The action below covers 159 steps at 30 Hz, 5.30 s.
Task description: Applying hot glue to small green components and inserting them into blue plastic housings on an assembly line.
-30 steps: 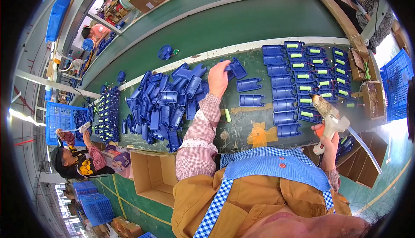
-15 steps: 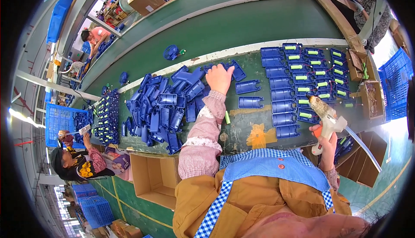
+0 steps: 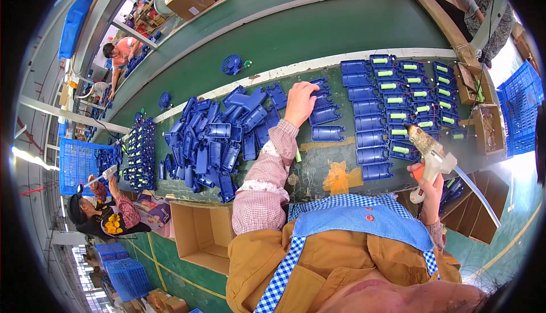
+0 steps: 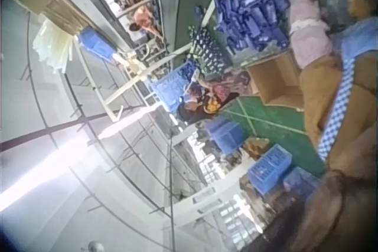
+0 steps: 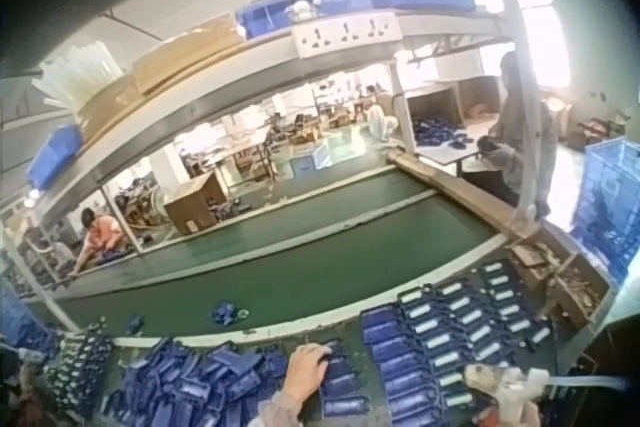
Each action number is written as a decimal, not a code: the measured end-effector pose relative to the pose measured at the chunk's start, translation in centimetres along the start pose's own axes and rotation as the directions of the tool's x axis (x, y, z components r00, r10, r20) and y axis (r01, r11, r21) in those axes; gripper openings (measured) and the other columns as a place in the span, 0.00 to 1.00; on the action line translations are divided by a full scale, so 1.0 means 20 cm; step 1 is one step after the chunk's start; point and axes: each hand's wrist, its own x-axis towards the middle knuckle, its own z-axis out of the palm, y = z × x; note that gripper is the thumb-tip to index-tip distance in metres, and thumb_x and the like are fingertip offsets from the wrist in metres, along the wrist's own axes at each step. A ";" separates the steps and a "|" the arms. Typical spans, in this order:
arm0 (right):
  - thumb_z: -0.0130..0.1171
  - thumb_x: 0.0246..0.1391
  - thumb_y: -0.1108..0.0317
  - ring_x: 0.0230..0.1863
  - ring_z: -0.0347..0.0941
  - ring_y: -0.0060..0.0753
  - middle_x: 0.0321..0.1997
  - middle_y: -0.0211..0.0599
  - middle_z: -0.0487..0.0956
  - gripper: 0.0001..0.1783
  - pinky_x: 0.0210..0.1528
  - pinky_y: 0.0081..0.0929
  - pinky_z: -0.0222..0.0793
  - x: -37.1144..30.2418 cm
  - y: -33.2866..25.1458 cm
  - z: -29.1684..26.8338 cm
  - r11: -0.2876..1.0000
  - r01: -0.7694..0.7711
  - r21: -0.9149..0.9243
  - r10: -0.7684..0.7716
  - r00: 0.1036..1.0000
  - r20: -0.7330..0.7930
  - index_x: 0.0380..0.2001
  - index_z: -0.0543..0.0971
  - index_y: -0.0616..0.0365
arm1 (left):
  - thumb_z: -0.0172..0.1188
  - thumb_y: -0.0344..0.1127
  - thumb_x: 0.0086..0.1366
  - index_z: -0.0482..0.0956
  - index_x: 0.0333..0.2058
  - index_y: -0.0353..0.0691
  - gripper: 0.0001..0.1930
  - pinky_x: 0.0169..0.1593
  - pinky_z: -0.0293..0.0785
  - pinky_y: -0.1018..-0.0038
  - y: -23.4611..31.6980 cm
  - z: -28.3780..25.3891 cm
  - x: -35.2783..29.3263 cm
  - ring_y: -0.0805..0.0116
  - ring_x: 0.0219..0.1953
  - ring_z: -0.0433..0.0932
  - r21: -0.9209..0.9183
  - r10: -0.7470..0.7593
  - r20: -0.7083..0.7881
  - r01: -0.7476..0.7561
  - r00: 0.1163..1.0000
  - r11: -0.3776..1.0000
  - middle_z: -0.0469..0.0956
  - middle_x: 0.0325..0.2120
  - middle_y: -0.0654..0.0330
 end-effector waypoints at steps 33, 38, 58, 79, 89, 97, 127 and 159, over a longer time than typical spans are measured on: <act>0.50 0.43 0.71 0.46 0.74 0.39 0.42 0.45 0.77 0.28 0.51 0.31 0.67 0.00 -0.02 0.00 1.000 0.003 -0.002 -0.003 1.000 -0.027 0.51 0.65 0.70 | 0.54 0.20 0.53 0.78 0.37 0.36 0.12 0.41 0.74 0.75 -0.36 -0.19 0.04 0.67 0.33 0.78 -0.272 -0.222 -0.007 0.212 0.975 0.939 0.79 0.31 0.57; 0.49 0.43 0.71 0.47 0.74 0.40 0.43 0.46 0.77 0.29 0.51 0.31 0.68 0.03 -0.01 0.01 1.000 -0.007 -0.003 0.007 1.000 0.002 0.52 0.65 0.70 | 0.54 0.21 0.50 0.79 0.31 0.39 0.10 0.44 0.71 0.64 -0.27 -0.46 -0.17 0.53 0.38 0.75 0.048 -0.028 0.193 0.019 0.981 0.999 0.77 0.31 0.55; 0.50 0.42 0.72 0.48 0.74 0.41 0.43 0.47 0.77 0.29 0.52 0.32 0.68 0.01 -0.02 0.02 1.000 -0.021 0.018 0.021 0.999 0.028 0.52 0.66 0.70 | 0.61 0.27 0.54 0.75 0.28 0.33 0.05 0.29 0.72 0.69 -0.35 -0.25 -0.01 0.63 0.23 0.77 -0.307 -0.518 -0.290 0.435 0.805 0.847 0.77 0.22 0.57; 0.50 0.44 0.73 0.47 0.74 0.40 0.42 0.46 0.76 0.27 0.53 0.33 0.67 0.00 -0.01 0.02 0.999 -0.013 0.046 0.013 1.000 -0.009 0.51 0.66 0.69 | 0.61 0.27 0.49 0.79 0.35 0.40 0.12 0.54 0.64 0.62 -0.39 -0.01 0.12 0.53 0.45 0.71 0.224 -0.206 -0.372 0.303 0.905 0.926 0.75 0.38 0.52; 0.52 0.44 0.72 0.47 0.75 0.41 0.42 0.45 0.77 0.27 0.50 0.31 0.69 0.00 0.01 0.00 0.999 -0.004 0.052 0.005 1.000 -0.012 0.51 0.66 0.70 | 0.61 0.29 0.51 0.79 0.28 0.37 0.04 0.48 0.66 0.61 -0.30 0.11 0.17 0.53 0.39 0.72 0.031 -0.205 -0.151 0.212 0.967 0.977 0.76 0.30 0.54; 0.52 0.44 0.71 0.46 0.75 0.40 0.42 0.45 0.77 0.27 0.50 0.31 0.69 -0.01 -0.02 0.01 0.999 0.001 0.046 -0.001 1.000 -0.016 0.51 0.66 0.70 | 0.60 0.25 0.47 0.82 0.28 0.40 0.07 0.48 0.66 0.63 -0.23 0.18 0.18 0.54 0.41 0.70 0.017 -0.148 -0.173 0.154 0.974 0.988 0.78 0.31 0.57; 0.49 0.44 0.72 0.47 0.74 0.39 0.41 0.44 0.76 0.28 0.52 0.32 0.67 0.00 0.00 -0.01 0.999 0.003 0.039 -0.002 1.000 -0.002 0.51 0.66 0.70 | 0.61 0.23 0.44 0.73 0.44 0.39 0.24 0.52 0.65 0.59 -0.06 -0.30 -0.20 0.47 0.47 0.68 0.141 -0.209 -0.272 0.254 0.939 0.957 0.70 0.43 0.48; 0.53 0.47 0.69 0.49 0.74 0.42 0.45 0.49 0.76 0.31 0.51 0.31 0.69 0.04 0.08 -0.02 0.995 0.000 -0.104 0.009 0.996 0.093 0.55 0.65 0.73 | 0.63 0.21 0.49 0.71 0.47 0.43 0.24 0.36 0.74 0.75 -0.09 -0.54 -0.26 0.72 0.31 0.75 -0.960 -0.735 -0.078 0.148 0.673 0.238 0.73 0.31 0.62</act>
